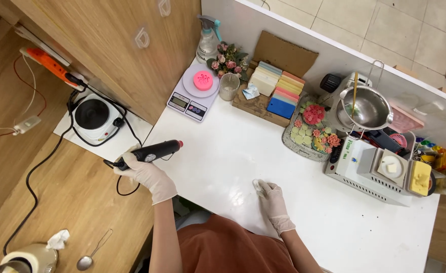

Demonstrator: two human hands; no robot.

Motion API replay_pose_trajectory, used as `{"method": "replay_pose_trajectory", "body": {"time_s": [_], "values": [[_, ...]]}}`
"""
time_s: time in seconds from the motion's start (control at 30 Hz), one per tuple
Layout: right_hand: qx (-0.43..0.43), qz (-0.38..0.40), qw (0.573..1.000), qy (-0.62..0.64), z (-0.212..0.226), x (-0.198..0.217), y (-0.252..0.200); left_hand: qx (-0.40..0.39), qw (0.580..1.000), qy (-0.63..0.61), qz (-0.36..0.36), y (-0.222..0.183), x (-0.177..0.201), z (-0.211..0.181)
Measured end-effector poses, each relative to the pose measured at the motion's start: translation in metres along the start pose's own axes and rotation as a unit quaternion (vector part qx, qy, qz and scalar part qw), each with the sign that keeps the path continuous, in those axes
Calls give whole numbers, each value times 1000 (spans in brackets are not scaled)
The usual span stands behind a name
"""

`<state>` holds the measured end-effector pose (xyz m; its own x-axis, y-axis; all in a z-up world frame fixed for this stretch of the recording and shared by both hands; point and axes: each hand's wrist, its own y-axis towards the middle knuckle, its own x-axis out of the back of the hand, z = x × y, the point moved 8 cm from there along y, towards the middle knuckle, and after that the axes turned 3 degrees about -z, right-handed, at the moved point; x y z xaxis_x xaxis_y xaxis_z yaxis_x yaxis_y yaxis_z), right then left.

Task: Cleaning wax from a hot plate, digital scale, and work surface using wipes and a heat gun.

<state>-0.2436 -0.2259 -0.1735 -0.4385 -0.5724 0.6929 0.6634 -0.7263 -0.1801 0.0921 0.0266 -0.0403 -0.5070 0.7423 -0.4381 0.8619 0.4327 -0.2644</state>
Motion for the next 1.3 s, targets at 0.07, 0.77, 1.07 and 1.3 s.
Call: {"method": "replay_pose_trajectory", "body": {"time_s": [0.07,0.77,1.07,1.3], "values": [[-37,-31,999,-7,-12,-5,2,1,1000,19,17,0,-6,-5],[108,3,993,-46,257,-40,247,33,976,84,197,11,7,4],[283,-35,856,-432,250,-142,404,42,987,84,130,24,29,2],[291,-12,799,-526,274,-127,388,22,992,37,115,23,27,5]]}}
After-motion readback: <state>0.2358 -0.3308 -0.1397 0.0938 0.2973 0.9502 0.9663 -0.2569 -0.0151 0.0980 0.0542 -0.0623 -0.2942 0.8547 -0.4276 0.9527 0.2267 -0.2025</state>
